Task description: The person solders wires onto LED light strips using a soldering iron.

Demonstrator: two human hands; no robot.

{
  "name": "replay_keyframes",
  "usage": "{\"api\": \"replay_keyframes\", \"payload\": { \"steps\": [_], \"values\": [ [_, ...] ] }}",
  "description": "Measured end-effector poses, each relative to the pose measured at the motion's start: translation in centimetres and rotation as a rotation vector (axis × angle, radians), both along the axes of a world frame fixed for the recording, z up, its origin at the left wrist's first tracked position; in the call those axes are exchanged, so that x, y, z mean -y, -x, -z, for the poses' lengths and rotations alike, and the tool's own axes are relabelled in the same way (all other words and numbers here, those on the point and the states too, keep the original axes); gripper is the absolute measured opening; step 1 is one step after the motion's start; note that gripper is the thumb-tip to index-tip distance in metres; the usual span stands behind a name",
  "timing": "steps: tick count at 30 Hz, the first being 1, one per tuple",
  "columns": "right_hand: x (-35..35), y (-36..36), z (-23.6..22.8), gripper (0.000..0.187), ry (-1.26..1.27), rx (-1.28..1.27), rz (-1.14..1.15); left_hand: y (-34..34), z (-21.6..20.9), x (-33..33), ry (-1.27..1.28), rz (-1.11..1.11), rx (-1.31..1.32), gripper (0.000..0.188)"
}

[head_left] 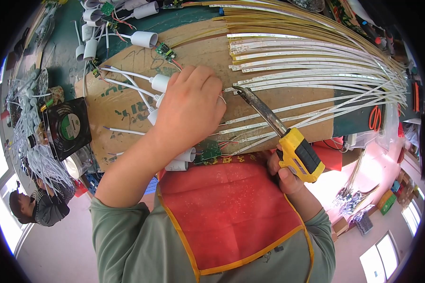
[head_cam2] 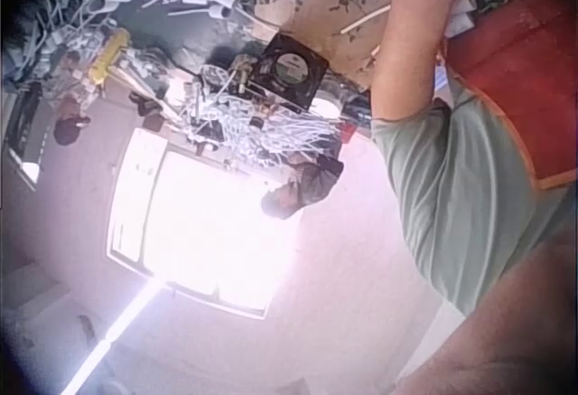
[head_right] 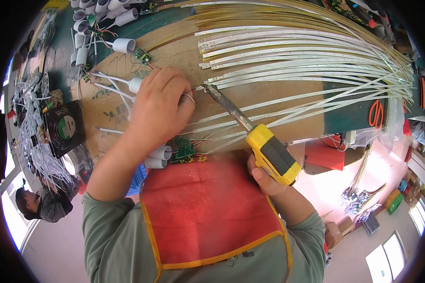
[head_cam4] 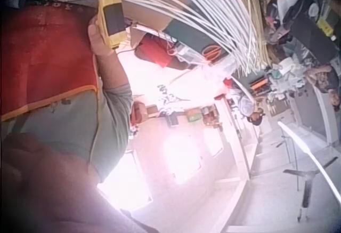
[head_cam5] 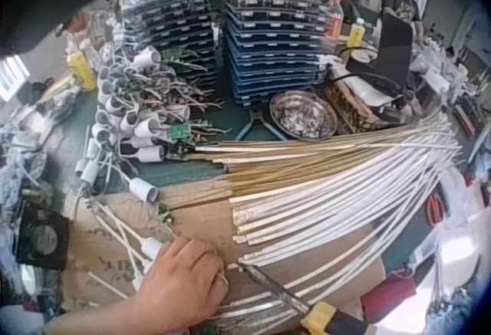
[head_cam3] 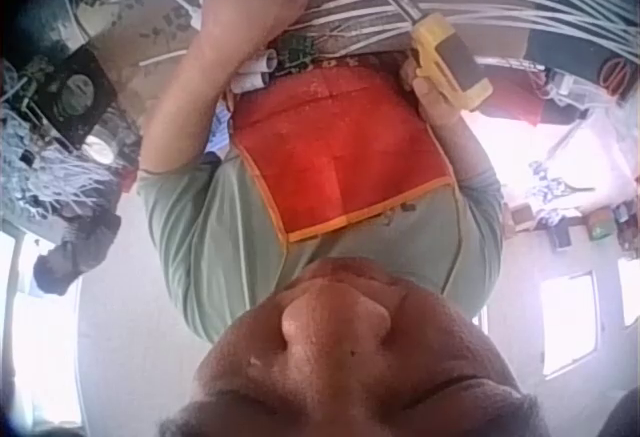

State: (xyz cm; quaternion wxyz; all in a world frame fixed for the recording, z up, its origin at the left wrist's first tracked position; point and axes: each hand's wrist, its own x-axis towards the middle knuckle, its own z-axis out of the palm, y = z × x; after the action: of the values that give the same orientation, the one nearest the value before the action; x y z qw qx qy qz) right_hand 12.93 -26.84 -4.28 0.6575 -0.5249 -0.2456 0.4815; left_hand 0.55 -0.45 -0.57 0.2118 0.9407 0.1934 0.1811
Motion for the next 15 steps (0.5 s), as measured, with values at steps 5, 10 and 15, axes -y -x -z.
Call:
{"api": "replay_keyframes", "payload": {
  "steps": [5,10,15],
  "values": [
    [0.1,0.0,0.1,0.026,-0.010,0.010,-0.001,0.0,-0.2,0.0,-0.004,-0.001,-0.012,0.012],
    [0.2,0.0,-0.1,0.024,0.014,-0.024,0.014,0.3,-1.2,-0.4,0.041,0.045,-0.062,0.016],
    [0.9,-0.2,0.6,0.022,0.015,0.070,-0.015,0.9,-1.6,-1.3,0.110,0.149,-0.058,0.019]
  ]
}}
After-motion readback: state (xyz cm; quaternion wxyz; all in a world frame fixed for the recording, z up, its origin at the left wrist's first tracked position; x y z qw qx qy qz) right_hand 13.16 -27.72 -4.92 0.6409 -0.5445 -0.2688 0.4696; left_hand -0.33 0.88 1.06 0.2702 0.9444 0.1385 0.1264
